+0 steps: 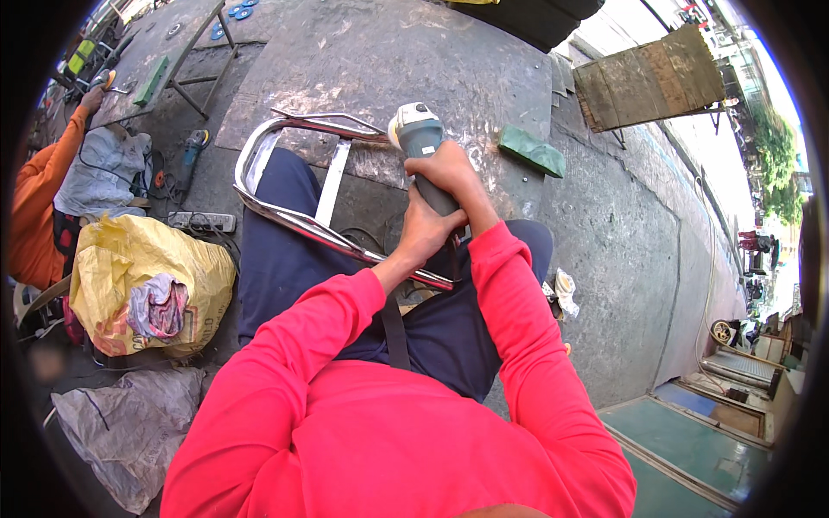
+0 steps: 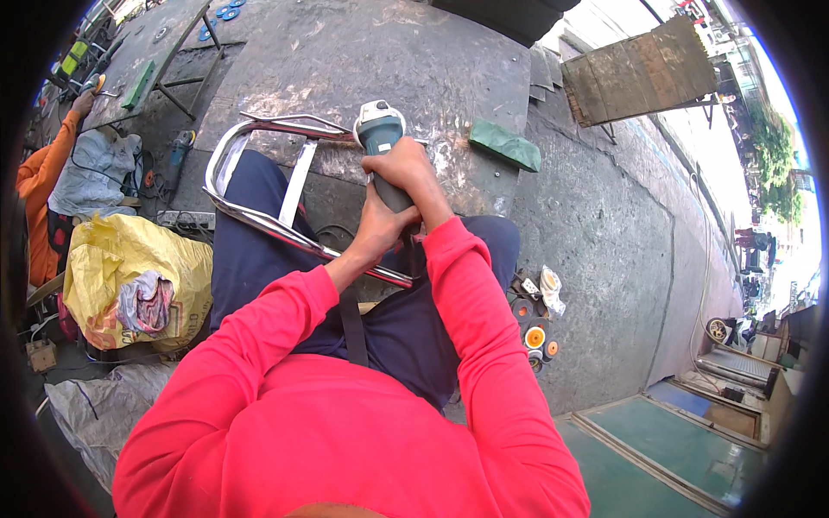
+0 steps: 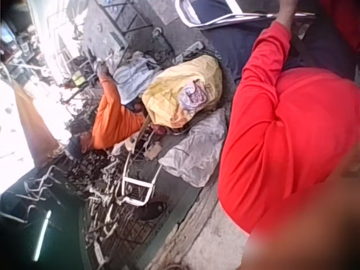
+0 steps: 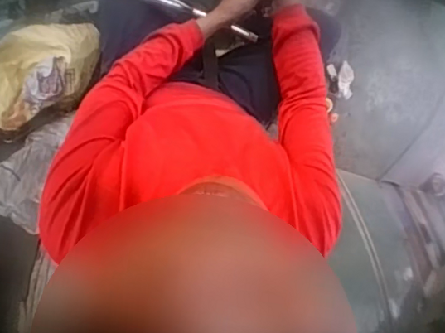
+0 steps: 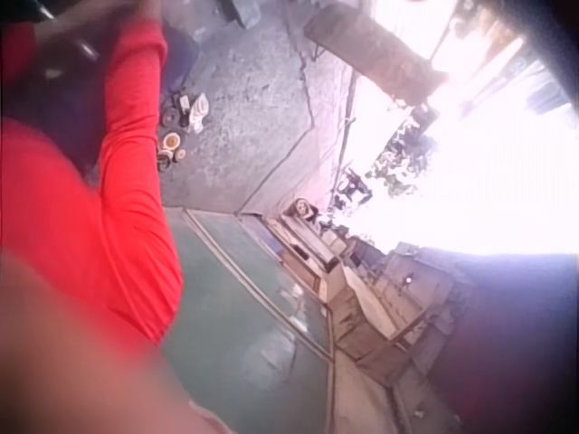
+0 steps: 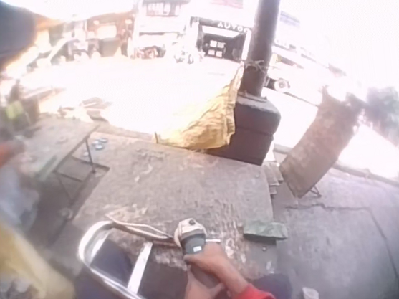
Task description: The person sits on the ground and uses an angle grinder to smooth the surface of a metal frame. They hold the frame with one hand and operate the grinder with the other, moving the tool along the frame's edges and joints.
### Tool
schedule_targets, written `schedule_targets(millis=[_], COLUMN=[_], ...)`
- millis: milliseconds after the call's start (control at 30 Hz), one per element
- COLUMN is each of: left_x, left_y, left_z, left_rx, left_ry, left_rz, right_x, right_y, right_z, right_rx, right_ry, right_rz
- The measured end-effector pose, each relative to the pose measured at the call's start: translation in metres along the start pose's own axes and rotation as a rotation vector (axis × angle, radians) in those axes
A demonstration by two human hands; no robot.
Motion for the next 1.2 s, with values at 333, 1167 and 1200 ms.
schedule_targets(millis=[333, 1167, 1200], left_x=[0.003, 0.004, 0.004], left_y=[-0.009, 0.012, 0.014], left_z=[0.003, 0.015, 0.014], left_rx=[-0.068, 0.161, 0.148], left_ry=[0.001, -0.123, -0.122], left_rz=[-0.043, -0.264, -0.277], right_x=[0.002, 0.006, 0.006], right_y=[-0.012, -0.015, -0.017], right_z=[-0.007, 0.009, 0.01], right_rx=[-0.007, 0.019, 0.022], right_ry=[0.004, -0.019, -0.023], right_rz=[-0.049, -0.025, -0.029])
Point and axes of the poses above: each hand's wrist, its own z-axis towards the middle knuckle, its own x-axis out of the back of the hand, y = z × x, the point moved 2 cm from there along z, towards the middle knuckle, and after that the axes turned 2 degrees about -y, right-handed, at the moved point
